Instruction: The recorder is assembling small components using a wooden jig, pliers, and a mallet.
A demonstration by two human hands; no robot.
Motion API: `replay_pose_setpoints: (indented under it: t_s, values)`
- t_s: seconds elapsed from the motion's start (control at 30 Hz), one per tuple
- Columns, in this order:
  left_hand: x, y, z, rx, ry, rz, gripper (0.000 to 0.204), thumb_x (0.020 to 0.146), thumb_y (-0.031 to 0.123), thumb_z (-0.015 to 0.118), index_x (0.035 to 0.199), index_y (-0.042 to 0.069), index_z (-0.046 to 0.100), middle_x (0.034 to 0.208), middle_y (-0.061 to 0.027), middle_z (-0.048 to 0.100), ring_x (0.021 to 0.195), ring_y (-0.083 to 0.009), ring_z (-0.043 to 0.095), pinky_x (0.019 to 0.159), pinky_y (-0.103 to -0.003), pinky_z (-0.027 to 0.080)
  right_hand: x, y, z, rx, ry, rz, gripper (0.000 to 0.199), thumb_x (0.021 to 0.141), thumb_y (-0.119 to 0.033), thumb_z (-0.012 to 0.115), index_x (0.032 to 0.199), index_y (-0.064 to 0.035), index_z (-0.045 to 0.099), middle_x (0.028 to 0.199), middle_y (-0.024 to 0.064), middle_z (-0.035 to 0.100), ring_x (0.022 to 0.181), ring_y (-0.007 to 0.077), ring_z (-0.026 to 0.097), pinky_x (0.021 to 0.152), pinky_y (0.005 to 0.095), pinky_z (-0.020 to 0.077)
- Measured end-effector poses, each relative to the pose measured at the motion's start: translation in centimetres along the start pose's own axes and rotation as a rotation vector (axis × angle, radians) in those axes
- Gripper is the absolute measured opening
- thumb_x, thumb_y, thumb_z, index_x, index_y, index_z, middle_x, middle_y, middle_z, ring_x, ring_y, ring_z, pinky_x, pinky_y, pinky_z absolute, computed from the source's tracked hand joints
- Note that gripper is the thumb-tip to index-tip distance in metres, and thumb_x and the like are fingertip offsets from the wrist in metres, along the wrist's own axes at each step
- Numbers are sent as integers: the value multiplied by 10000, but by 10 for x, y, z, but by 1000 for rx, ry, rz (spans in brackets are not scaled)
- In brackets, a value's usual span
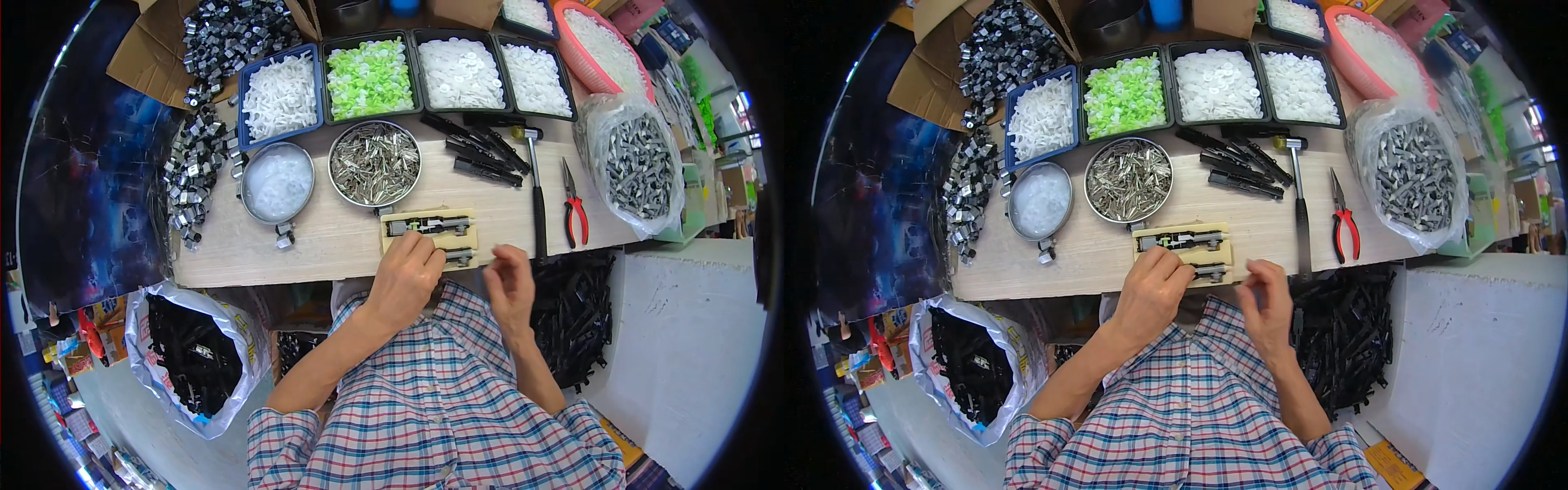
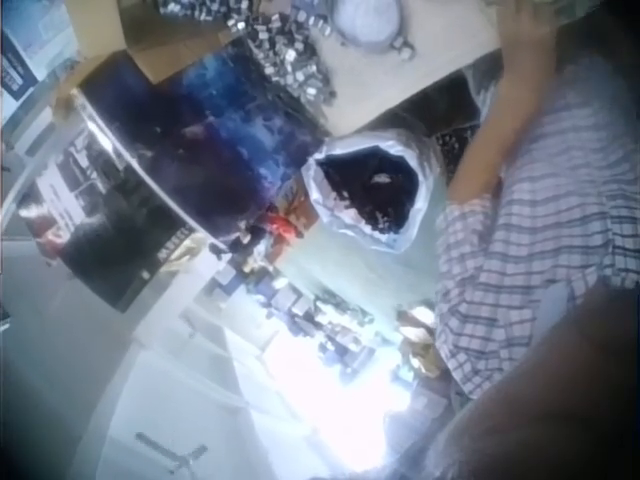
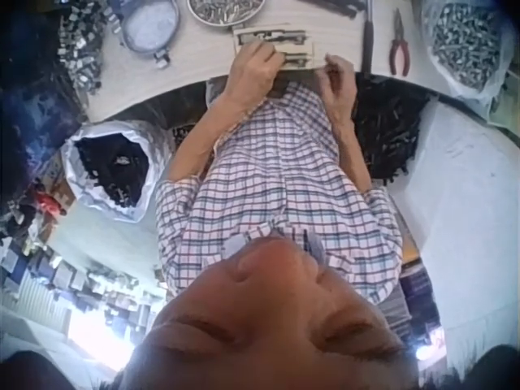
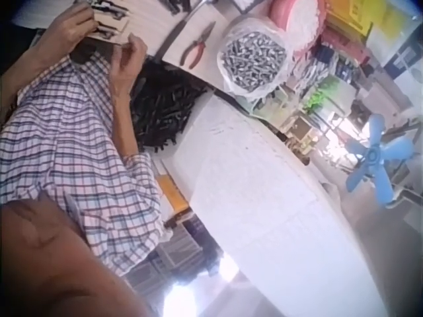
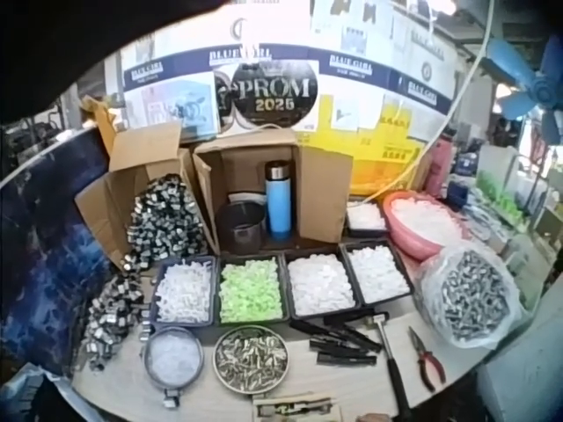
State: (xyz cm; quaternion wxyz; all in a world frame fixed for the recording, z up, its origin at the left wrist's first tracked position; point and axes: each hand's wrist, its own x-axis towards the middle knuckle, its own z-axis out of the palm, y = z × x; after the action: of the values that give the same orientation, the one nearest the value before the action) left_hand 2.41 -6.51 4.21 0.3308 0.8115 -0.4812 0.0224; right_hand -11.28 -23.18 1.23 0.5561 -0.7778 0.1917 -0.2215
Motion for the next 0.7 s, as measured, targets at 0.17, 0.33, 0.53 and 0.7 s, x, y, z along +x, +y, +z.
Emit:
replay_pose_setpoints:
  t_s: [0.17, 0.33, 0.53, 0.7]
  values:
    - [-5, -1, -5, -112, 252, -72, 191, 817, -32, 716, 1006, -19, 695, 961, -128, 652, 831, -295, 627, 720, -388, 525, 20, 3, -51, -457, 256, -220, 182, 929, 56, 609, 1103, 9, 628, 1030, 116, 616, 864, 186, 601, 774, 293, 489]
    - [-25, -14, -22, -210, 408, -261, 188, 885, -34, 666, 1072, -29, 682, 998, -165, 655, 885, -325, 649, 756, -368, 535, -47, 90, -105, -789, 395, 51, 295, 933, -58, 653, 1212, 6, 579, 1130, 160, 594, 1027, 296, 595, 906, 362, 483]
    - [-35, -24, -31, -415, 406, -502, 157, 972, 4, 602, 1112, -38, 661, 1025, -145, 646, 865, -234, 657, 771, -322, 534, -75, 121, -103, -1360, 0, 33, 495, 865, -210, 713, 1303, -29, 570, 1178, 220, 581, 1158, 408, 539, 970, 431, 463]
    - [-35, -17, -29, -408, 369, -487, 172, 986, 9, 589, 1137, -39, 655, 1029, -138, 645, 836, -210, 657, 754, -306, 542, -66, 139, -130, -1069, -50, 137, 316, 880, -124, 701, 1169, -19, 625, 1042, 199, 594, 967, 426, 617, 778, 467, 532]
